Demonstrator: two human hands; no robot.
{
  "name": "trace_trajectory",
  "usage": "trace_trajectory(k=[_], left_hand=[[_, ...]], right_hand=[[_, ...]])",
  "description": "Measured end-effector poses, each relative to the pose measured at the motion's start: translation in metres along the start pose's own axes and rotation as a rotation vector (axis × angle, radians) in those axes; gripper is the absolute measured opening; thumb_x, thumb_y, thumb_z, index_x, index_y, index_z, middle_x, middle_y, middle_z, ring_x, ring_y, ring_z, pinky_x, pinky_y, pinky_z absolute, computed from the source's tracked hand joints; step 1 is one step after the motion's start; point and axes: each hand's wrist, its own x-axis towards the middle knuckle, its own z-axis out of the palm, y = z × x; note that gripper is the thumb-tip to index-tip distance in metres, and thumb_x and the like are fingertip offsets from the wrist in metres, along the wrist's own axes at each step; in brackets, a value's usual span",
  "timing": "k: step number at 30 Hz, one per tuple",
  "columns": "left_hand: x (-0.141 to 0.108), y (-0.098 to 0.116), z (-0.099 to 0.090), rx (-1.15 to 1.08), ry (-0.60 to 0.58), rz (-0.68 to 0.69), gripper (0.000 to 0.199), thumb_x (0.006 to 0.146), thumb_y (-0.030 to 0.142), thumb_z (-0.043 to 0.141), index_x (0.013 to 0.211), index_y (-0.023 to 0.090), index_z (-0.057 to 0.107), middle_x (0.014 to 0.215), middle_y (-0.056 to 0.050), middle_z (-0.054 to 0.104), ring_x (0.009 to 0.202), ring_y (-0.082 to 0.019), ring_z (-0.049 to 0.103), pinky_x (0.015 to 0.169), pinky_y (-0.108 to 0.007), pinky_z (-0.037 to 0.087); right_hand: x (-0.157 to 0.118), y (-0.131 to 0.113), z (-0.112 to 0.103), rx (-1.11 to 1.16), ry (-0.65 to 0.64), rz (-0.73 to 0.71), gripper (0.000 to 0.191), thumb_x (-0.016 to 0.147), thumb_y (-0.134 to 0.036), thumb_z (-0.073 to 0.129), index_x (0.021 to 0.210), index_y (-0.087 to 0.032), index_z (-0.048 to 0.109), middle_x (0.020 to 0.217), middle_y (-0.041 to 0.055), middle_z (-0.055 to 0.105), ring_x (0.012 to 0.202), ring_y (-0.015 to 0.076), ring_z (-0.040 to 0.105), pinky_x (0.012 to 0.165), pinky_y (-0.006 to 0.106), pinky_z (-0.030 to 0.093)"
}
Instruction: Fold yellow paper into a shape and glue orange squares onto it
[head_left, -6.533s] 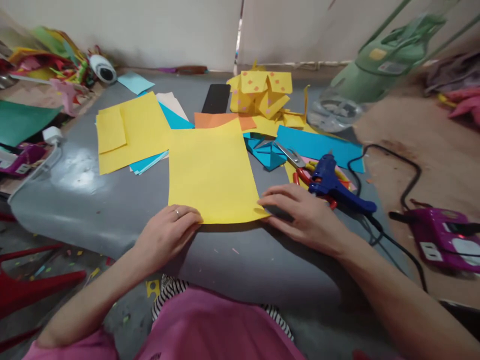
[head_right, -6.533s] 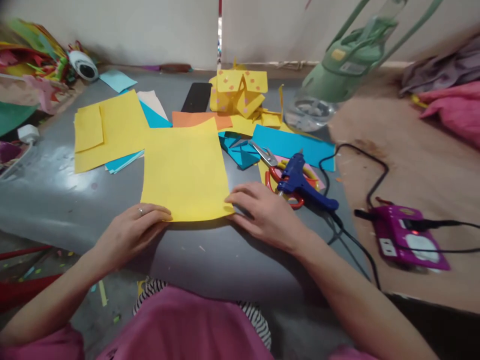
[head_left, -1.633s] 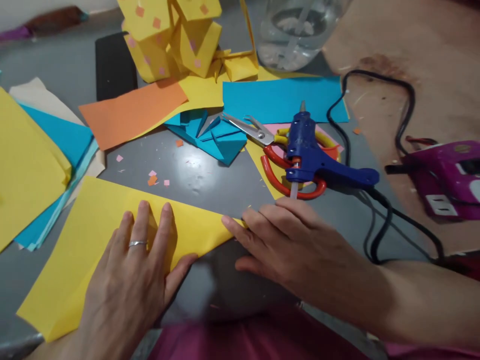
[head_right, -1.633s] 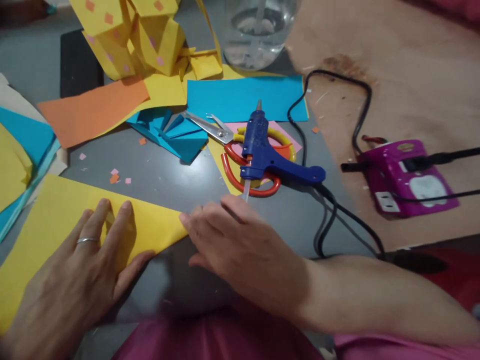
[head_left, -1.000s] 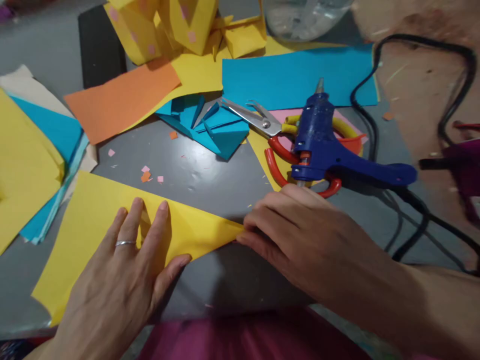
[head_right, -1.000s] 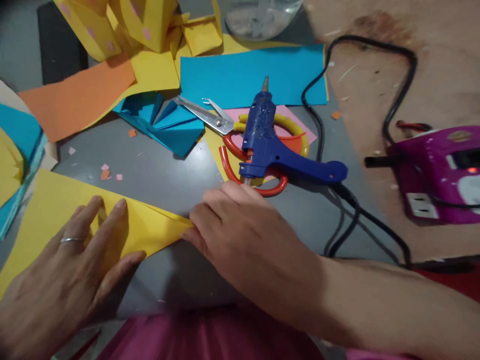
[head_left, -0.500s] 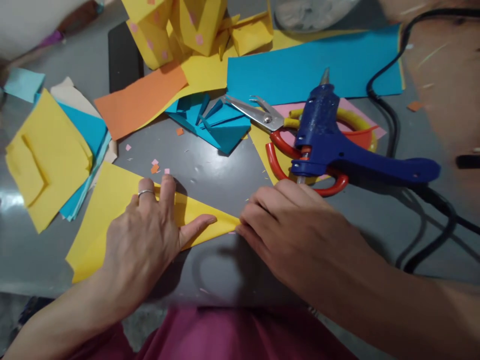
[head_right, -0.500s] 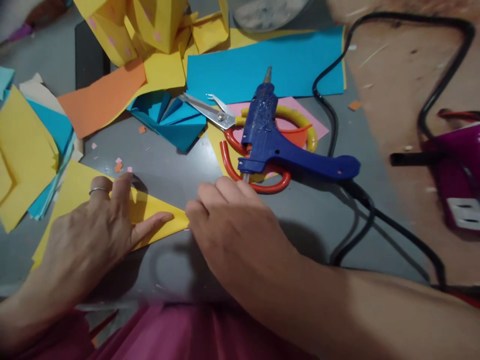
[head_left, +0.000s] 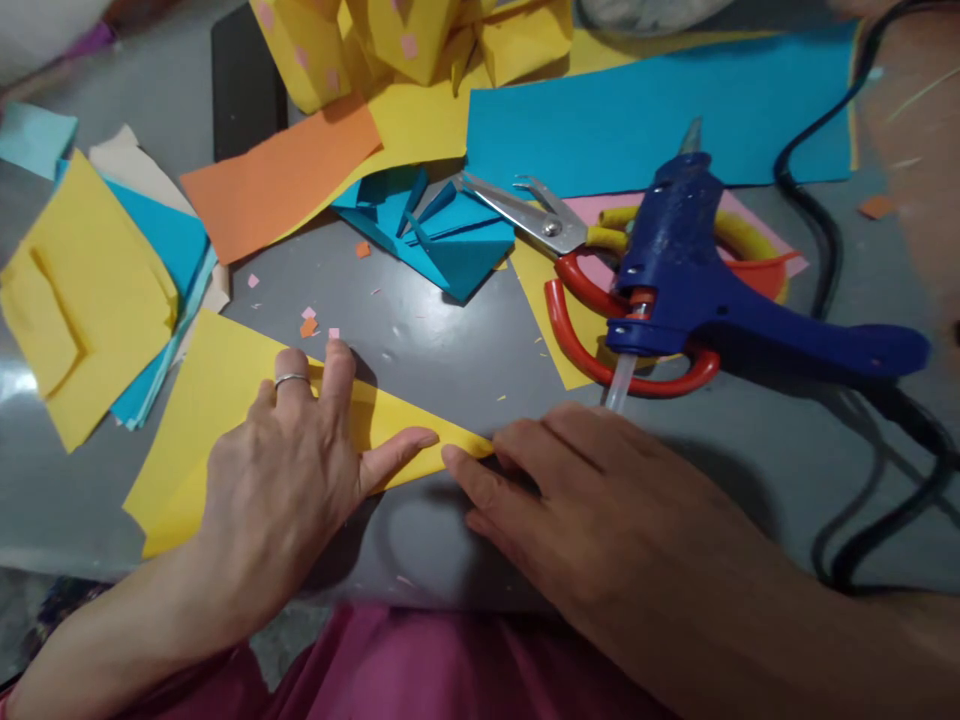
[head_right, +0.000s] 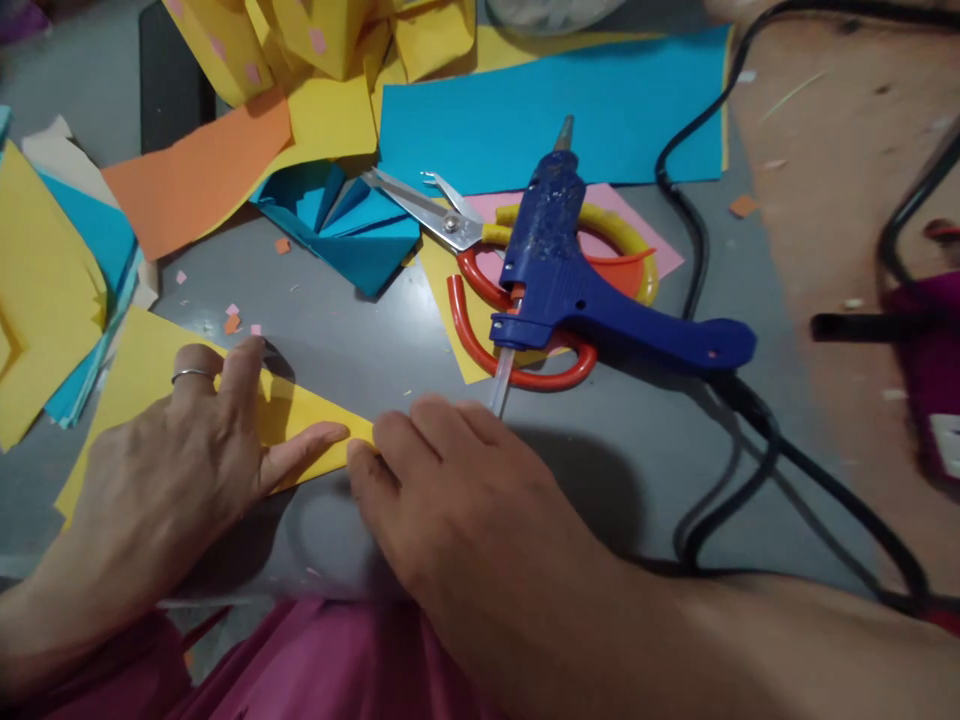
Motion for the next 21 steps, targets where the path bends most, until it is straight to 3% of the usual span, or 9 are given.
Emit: trace_trajectory(k=[7, 13, 21], left_hand=[[0.000, -0.001, 0.000, 0.022, -0.035, 0.000, 0.109, 0.085, 0.087, 0.008, 0.155, 0.008, 0.033, 0.131, -0.030, 0.057, 0.096, -0.038, 0.069, 0.054, -0.029, 0.041], [-0.001, 0.001, 0.000, 0.046, -0.072, -0.022, 0.111, 0.084, 0.088, 0.006, 0.157, 0.008, 0.029, 0.127, -0.028, 0.058, 0.093, -0.037, 0.068, 0.050, -0.028, 0.036], [-0.002, 0.000, -0.002, 0.014, -0.054, -0.036, 0.107, 0.085, 0.087, 0.014, 0.157, 0.010, 0.029, 0.125, -0.026, 0.059, 0.089, -0.033, 0.068, 0.051, -0.028, 0.039]], right_hand=[[-0.015, -0.016, 0.002, -0.226, -0.029, 0.009, 0.039, 0.100, -0.022, 0.046, 0.128, -0.006, 0.068, 0.068, 0.0027, 0.054, 0.067, 0.0212, 0.042, 0.063, 0.037, 0.030], [-0.022, -0.021, -0.008, -0.305, -0.148, 0.039, 0.047, 0.105, -0.029, 0.036, 0.135, -0.004, 0.063, 0.063, 0.0011, 0.051, 0.062, 0.0206, 0.044, 0.064, 0.038, 0.029], [-0.026, -0.021, -0.009, -0.324, -0.172, 0.043, 0.050, 0.102, -0.034, 0.047, 0.138, -0.002, 0.061, 0.055, -0.0001, 0.050, 0.056, 0.0206, 0.043, 0.063, 0.038, 0.028]])
